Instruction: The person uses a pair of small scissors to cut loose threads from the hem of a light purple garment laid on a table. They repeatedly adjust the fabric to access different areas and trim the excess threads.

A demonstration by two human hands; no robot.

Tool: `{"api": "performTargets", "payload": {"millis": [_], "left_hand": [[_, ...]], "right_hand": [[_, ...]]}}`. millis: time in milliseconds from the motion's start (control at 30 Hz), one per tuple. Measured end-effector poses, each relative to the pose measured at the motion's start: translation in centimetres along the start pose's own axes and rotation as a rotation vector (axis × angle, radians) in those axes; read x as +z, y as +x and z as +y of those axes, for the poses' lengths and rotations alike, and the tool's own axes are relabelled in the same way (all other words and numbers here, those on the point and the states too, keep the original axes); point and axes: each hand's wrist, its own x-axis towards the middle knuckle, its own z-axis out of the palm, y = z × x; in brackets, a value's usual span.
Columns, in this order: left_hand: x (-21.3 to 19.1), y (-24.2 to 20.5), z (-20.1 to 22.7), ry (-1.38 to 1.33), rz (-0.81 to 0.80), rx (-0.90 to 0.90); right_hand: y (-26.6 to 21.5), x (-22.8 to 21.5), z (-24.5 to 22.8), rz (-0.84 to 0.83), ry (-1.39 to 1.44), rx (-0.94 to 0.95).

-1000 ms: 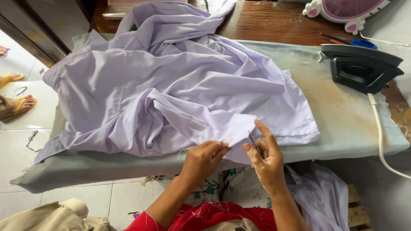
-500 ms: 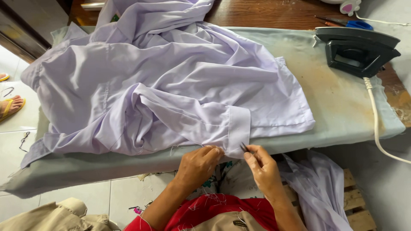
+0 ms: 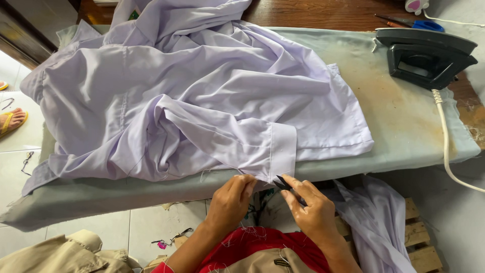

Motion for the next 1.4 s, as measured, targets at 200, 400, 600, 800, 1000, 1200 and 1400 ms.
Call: {"api": "performTargets", "payload": {"millis": [200,400,600,800,1000,1200,1400], "left_hand": [[0.7,-1.4,1.0,-0.287,-0.009,-0.392],[0.4,-0.8,1.9,-0.586,-0.099,-0.856],[-3.5,-1.1,-2.4,0.332,0.188,-0.211],[-7.1,-2.2,-4.3,0.455,0.088,-0.282],[-9.0,-2.5,-3.6,0.249,-0.200,-0.356],[-8.0,-1.8,1.7,-0.749,-1.125,-0.215],[-1.4,-0.2,2.4,-0.190,-0.397,-0.740]], "right_hand": [[0.7,3.2,0.0,0.056,0.131,-0.105],[1.3,4.1,-0.3,-0.042,0.151,-0.008],[1.2,-0.2,0.5,-0.435,0.879,0.407],[0.0,-0.6,2.6,-0.354,1.321,0.386],[0.0,-0.4,3.0,-0.361,1.292,0.431],[0.3,-0.4,3.1,-0.332,1.190,0.363],[1.0,-0.9,0.1,-0.217,0.693,0.461]]}}
